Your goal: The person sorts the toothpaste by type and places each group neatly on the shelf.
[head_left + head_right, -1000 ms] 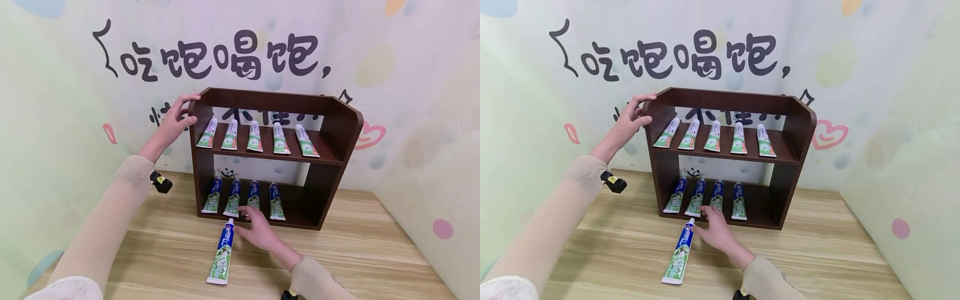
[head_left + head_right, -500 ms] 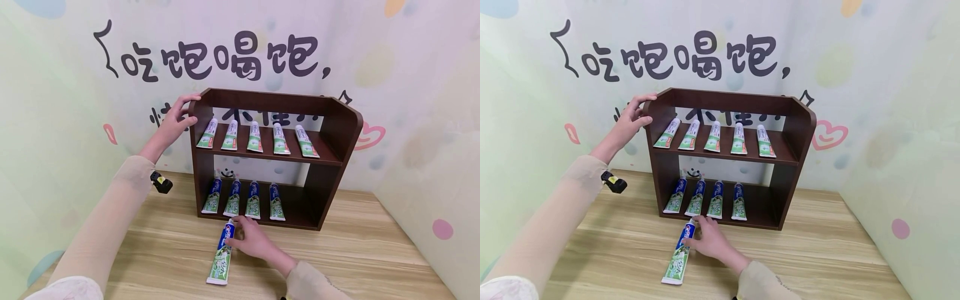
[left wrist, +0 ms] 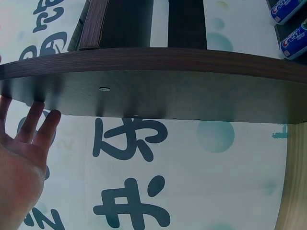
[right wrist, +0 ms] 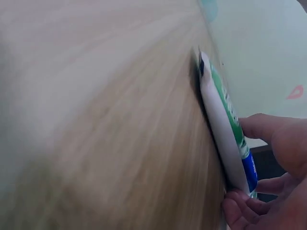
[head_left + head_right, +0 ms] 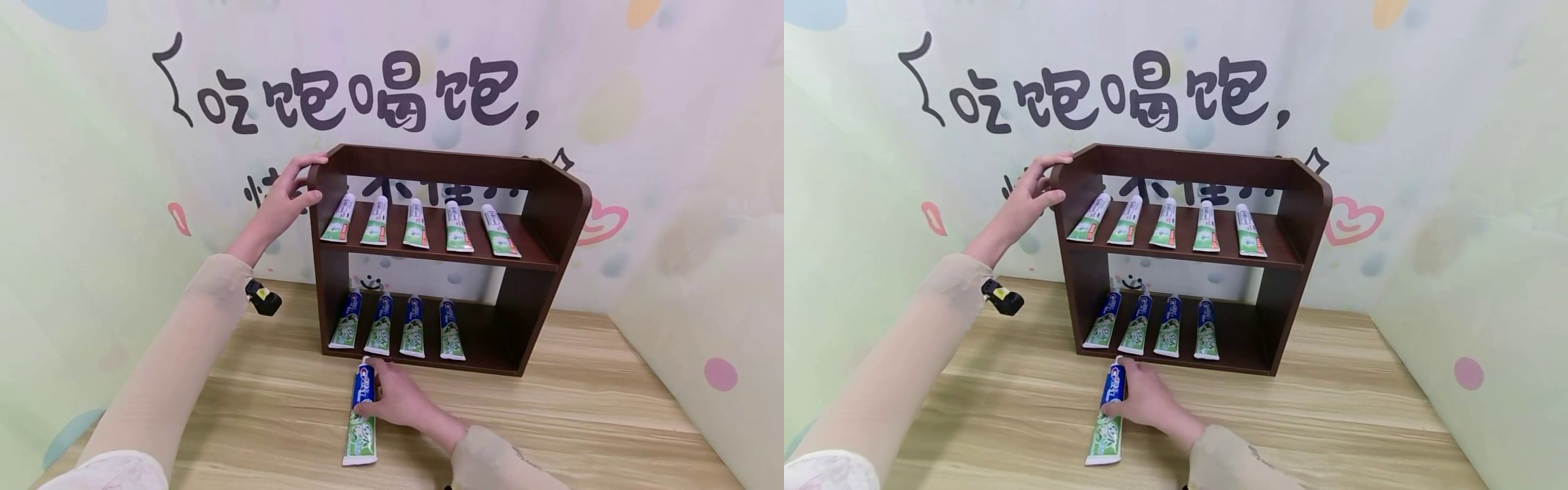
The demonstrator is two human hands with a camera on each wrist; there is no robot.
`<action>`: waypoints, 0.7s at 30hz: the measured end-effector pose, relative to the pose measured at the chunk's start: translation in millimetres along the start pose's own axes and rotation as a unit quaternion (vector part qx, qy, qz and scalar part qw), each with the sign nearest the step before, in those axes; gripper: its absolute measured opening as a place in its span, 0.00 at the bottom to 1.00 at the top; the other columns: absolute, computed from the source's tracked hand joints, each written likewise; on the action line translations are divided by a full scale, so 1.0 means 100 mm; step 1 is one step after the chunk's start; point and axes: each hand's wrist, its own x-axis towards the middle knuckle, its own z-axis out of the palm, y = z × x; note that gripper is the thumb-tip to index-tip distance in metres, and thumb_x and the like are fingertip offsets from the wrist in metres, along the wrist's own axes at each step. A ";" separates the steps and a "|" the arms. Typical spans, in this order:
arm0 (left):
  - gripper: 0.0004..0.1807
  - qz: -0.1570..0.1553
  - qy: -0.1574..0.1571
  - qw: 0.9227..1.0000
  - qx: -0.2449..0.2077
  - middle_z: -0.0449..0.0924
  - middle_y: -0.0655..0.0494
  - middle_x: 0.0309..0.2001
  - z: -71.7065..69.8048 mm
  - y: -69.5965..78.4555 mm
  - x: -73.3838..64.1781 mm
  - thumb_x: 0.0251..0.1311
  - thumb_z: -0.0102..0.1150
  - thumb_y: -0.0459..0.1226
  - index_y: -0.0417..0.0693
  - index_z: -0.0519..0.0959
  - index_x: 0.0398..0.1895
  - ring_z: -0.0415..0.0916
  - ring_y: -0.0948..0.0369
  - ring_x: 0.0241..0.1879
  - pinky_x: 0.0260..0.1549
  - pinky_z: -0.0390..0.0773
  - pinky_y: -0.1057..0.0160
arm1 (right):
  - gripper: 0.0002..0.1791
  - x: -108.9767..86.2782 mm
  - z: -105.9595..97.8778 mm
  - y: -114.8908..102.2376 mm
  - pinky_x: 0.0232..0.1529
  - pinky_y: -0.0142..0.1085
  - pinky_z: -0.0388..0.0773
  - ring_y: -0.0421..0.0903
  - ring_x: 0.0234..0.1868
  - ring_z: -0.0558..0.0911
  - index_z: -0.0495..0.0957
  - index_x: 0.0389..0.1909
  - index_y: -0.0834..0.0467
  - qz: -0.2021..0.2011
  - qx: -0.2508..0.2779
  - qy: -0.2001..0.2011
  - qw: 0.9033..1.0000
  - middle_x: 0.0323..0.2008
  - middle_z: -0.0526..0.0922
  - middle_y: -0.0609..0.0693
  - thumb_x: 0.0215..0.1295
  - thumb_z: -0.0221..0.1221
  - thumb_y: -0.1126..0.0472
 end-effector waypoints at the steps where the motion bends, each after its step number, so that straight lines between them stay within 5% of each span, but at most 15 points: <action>1: 0.29 -0.001 -0.001 1.000 0.000 0.58 0.58 0.76 0.00 0.00 0.00 0.64 0.52 0.30 0.52 0.66 0.68 0.61 0.47 0.71 0.61 0.68 0.49 | 0.50 0.01 0.00 -0.02 0.38 0.33 0.77 0.40 0.38 0.78 0.63 0.71 0.58 0.001 0.002 -0.006 1.000 0.45 0.80 0.52 0.48 0.74 0.48; 8: 0.29 -0.012 -0.004 1.000 -0.001 0.57 0.59 0.77 -0.02 0.01 -0.02 0.64 0.52 0.30 0.51 0.65 0.69 0.65 0.41 0.67 0.48 0.72 0.62 | 0.49 0.00 0.04 -0.18 0.39 0.32 0.81 0.43 0.40 0.83 0.62 0.72 0.61 0.012 0.048 -0.031 0.998 0.45 0.84 0.57 0.47 0.74 0.62; 15: 0.28 -0.018 -0.008 1.000 0.003 0.57 0.60 0.77 -0.01 -0.01 -0.02 0.65 0.53 0.32 0.52 0.65 0.69 0.65 0.42 0.67 0.48 0.72 0.62 | 0.41 0.02 0.04 -0.19 0.43 0.38 0.83 0.46 0.42 0.83 0.69 0.65 0.63 0.032 0.075 -0.058 0.995 0.47 0.85 0.59 0.47 0.73 0.65; 21: 0.28 -0.010 -0.004 1.000 0.007 0.57 0.60 0.77 -0.01 -0.01 0.00 0.66 0.53 0.34 0.51 0.65 0.69 0.64 0.42 0.68 0.51 0.71 0.60 | 0.28 0.03 0.01 -0.15 0.39 0.35 0.81 0.43 0.36 0.81 0.78 0.51 0.66 0.026 0.103 -0.073 0.992 0.39 0.85 0.56 0.44 0.71 0.67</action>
